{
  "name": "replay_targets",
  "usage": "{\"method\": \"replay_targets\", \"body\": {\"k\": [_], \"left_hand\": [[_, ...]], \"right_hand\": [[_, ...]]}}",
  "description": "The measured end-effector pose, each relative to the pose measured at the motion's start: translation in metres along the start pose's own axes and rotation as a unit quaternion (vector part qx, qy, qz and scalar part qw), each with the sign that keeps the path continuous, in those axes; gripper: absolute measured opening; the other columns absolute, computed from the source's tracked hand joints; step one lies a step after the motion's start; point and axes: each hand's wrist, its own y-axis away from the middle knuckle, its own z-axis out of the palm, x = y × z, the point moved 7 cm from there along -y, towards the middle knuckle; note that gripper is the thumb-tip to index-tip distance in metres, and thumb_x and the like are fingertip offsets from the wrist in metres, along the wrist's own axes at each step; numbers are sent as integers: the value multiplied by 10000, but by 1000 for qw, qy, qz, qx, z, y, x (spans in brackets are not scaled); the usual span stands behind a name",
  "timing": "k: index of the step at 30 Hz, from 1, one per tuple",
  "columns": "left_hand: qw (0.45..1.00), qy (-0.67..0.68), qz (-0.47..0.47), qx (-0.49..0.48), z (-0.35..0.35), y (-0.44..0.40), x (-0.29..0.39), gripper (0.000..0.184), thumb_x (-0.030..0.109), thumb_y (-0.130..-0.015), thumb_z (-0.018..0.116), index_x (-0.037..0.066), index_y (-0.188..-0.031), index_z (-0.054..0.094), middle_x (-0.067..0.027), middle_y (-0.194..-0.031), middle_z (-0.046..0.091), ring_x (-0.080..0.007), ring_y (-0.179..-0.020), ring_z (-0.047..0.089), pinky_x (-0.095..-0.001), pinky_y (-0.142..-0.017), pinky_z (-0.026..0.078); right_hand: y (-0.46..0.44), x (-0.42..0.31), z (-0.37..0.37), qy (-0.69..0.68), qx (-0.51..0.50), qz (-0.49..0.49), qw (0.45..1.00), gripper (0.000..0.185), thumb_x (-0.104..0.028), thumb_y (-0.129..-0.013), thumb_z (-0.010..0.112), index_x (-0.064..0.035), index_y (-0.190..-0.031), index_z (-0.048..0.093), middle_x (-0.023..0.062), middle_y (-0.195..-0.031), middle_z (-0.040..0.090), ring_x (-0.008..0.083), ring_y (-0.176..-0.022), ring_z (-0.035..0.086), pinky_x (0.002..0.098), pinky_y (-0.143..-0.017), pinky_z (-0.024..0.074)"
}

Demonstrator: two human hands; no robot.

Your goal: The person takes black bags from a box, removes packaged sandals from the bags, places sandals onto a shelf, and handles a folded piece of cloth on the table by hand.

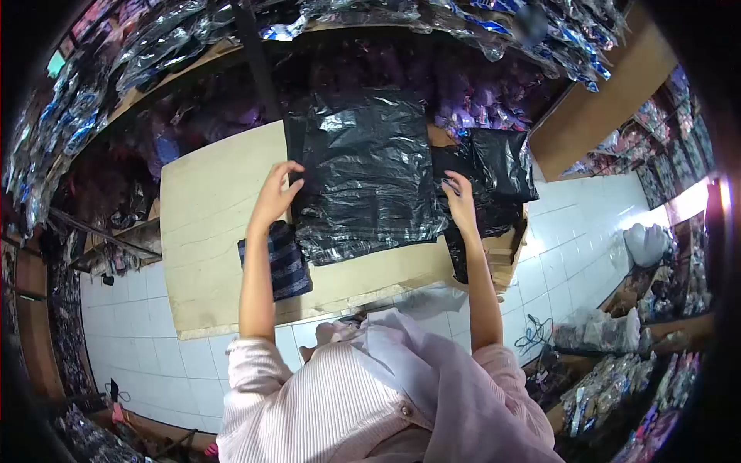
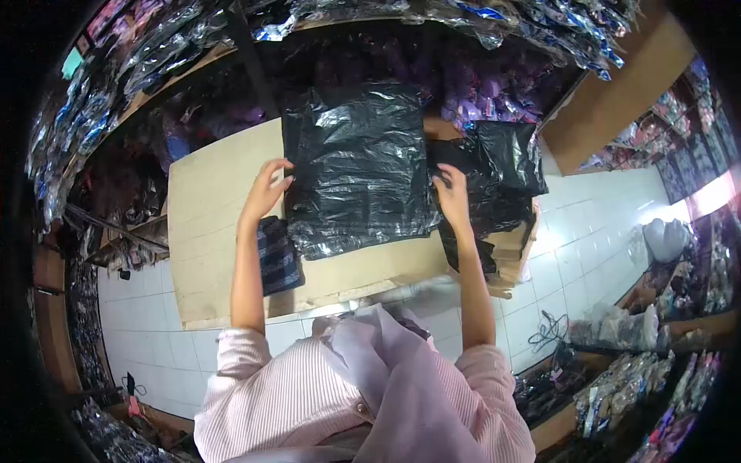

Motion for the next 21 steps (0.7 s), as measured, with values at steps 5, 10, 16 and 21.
{"method": "replay_targets", "body": {"k": [5, 10, 16, 21], "left_hand": [[988, -86, -131, -9, 22, -13, -41, 221, 150, -759, 652, 87, -971, 638, -125, -858, 607, -231, -787, 596, -333, -723, 474], [983, -90, -157, -32, 27, -5, -54, 269, 18, -706, 664, 64, -971, 653, -144, -917, 642, -238, -768, 630, -322, -712, 494], [980, -109, -168, 21, 21, 6, -45, 294, -18, -684, 664, 48, -970, 664, -150, -949, 635, -242, -777, 634, -321, -716, 498], [969, -121, -210, 49, 17, 17, -46, 300, 8, -684, 678, 56, -980, 664, -144, -969, 627, -242, -768, 633, -336, -720, 497]], "right_hand": [[-42, 3, 45, -9, -109, 83, 991, 282, -151, -844, 574, -26, -1095, 596, 152, -1155, 511, 219, -1055, 532, 291, -895, 408], [-55, 14, 53, 17, -86, 49, 995, 319, -159, -843, 556, -24, -1131, 571, 131, -1174, 544, 235, -1103, 505, 292, -934, 362], [-62, -10, 60, 114, -82, -51, 989, 363, -180, -821, 587, -49, -1156, 537, 168, -1202, 500, 321, -1136, 477, 339, -953, 370], [-72, -9, 73, 125, -94, -66, 985, 395, -164, -820, 585, -46, -1191, 516, 165, -1224, 492, 305, -1154, 465, 327, -970, 350]]}}
